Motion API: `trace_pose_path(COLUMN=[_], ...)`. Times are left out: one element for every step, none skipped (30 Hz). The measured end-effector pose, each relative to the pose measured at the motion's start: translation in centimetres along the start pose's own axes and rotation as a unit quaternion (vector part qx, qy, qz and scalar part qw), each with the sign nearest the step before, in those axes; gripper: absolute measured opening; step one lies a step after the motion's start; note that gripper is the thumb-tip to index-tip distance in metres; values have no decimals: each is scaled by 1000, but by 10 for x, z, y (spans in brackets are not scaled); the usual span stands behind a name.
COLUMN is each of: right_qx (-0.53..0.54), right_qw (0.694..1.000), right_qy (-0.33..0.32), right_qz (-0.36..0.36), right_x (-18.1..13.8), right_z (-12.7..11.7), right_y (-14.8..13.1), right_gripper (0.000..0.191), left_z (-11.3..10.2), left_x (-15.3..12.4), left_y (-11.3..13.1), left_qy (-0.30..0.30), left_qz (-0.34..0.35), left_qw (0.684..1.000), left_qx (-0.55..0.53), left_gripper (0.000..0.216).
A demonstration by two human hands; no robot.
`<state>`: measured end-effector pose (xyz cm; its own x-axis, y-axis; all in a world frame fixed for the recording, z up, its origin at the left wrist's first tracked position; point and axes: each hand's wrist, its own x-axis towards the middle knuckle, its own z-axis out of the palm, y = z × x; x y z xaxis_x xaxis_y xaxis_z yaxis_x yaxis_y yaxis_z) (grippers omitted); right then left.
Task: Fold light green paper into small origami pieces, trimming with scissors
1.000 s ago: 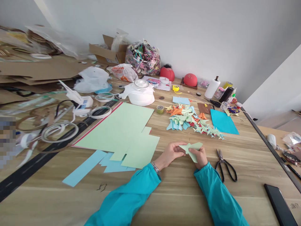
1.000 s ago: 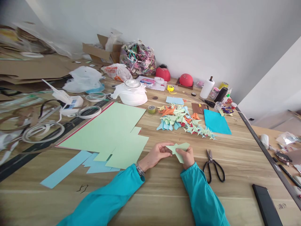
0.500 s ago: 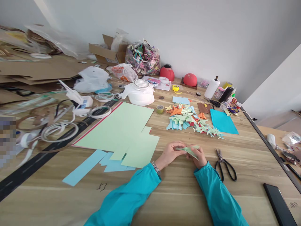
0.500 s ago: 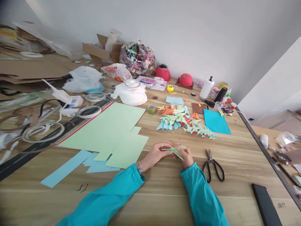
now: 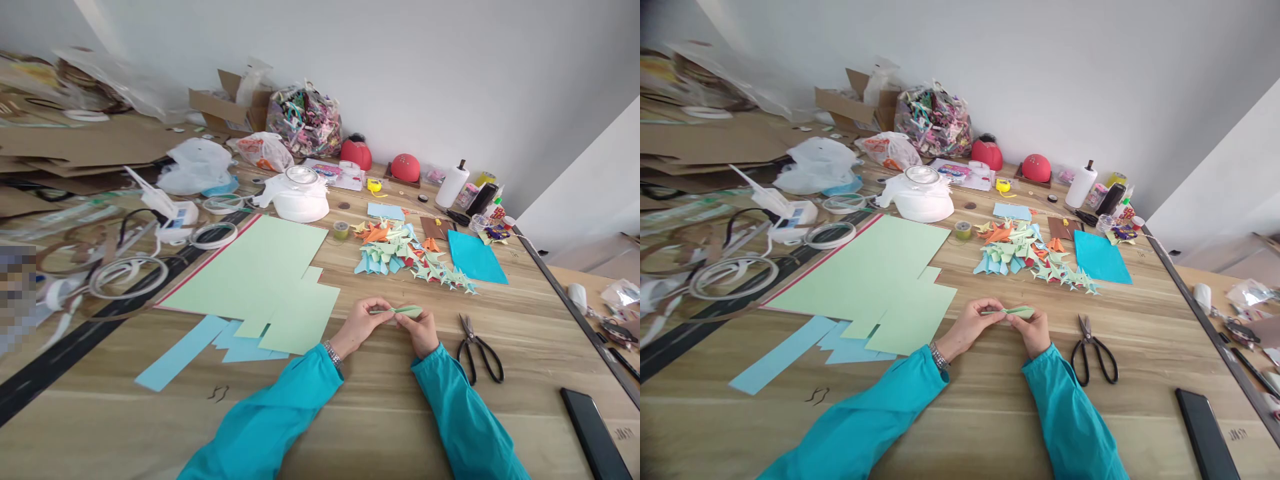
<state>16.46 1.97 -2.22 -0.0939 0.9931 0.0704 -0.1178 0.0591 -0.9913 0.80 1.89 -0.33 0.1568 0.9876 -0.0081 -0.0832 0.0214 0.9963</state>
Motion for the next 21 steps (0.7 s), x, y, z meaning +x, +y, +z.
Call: trace_pose_path(right_qx=[-7, -13, -17, -21, -23, -25, -26, -26, -26, -25, -24, -23, -20, -17, -15, -14, -14, -15, -15, -15, -13], right_qw=[1000, 1000, 1000, 1000, 1000, 1000, 1000, 1000, 1000, 1000, 1000, 1000, 1000, 999, 999, 999, 1000, 1000, 1000, 1000, 1000], right_qy=[-2, -1, 0, 2, 3, 6, 7, 9, 11, 13, 16, 20, 23, 26, 27, 26, 24, 23, 22, 21, 21], right_qz=[-10, -18, -20, -20, -17, -13, -10, -7, -5, -3, -1, 2, 5, 8, 11, 13, 14, 14, 12, 10, 7], right_x=[0, 0, 0, -1, -1, -1, -1, -1, -1, -1, -1, -1, -1, -1, -1, -1, -1, -1, -1, -1, -1], right_z=[0, 0, 0, 0, -1, -1, -1, -1, -1, -1, -1, -1, -1, -1, -1, -1, -1, -1, -2, -2, -2], right_y=[-1, -1, -1, -1, -1, 0, 1, 1, 2, 3, 3, 4, 4, 5, 5, 5, 5, 5, 5, 5, 5], right_gripper=[17, 18, 18, 19, 20, 20, 21, 22, 23, 23, 24, 24, 23, 22, 22, 22, 22, 23, 24, 24, 25], left_z=[0, 1, 1, 1, 2, 2, 3, 3, 3, 3, 3, 2, 2, 2, 2, 2, 2, 2, 2, 2, 2], left_x=[0, -1, -1, -1, -1, -1, -1, -1, 0, 0, 0, 0, 0, -1, -1, -1, -1, -1, -1, -1, -1], left_y=[1, 1, 2, 2, 3, 3, 3, 3, 3, 2, 2, 3, 3, 3, 3, 3, 3, 3, 2, 1, 0], left_qy=[-2, -4, -7, -9, -11, -12, -12, -11, -10, -11, -13, -14, -14, -14, -13, -12, -12, -14, -16, -18, -19], left_qz=[0, -3, -9, -16, -22, -25, -27, -28, -29, -30, -31, -31, -31, -31, -30, -30, -30, -30, -30, -30, -29], left_qw=[1000, 1000, 1000, 1000, 999, 999, 999, 999, 999, 999, 999, 999, 999, 999, 999, 999, 999, 999, 999, 999, 999], left_qx=[4, 3, -2, -11, -21, -30, -35, -37, -37, -35, -32, -30, -28, -25, -22, -18, -14, -11, -9, -8, -9], left_gripper=[15, 15, 16, 17, 19, 20, 21, 21, 22, 22, 22, 21, 21, 20, 20, 20, 20, 21, 21, 21, 21])
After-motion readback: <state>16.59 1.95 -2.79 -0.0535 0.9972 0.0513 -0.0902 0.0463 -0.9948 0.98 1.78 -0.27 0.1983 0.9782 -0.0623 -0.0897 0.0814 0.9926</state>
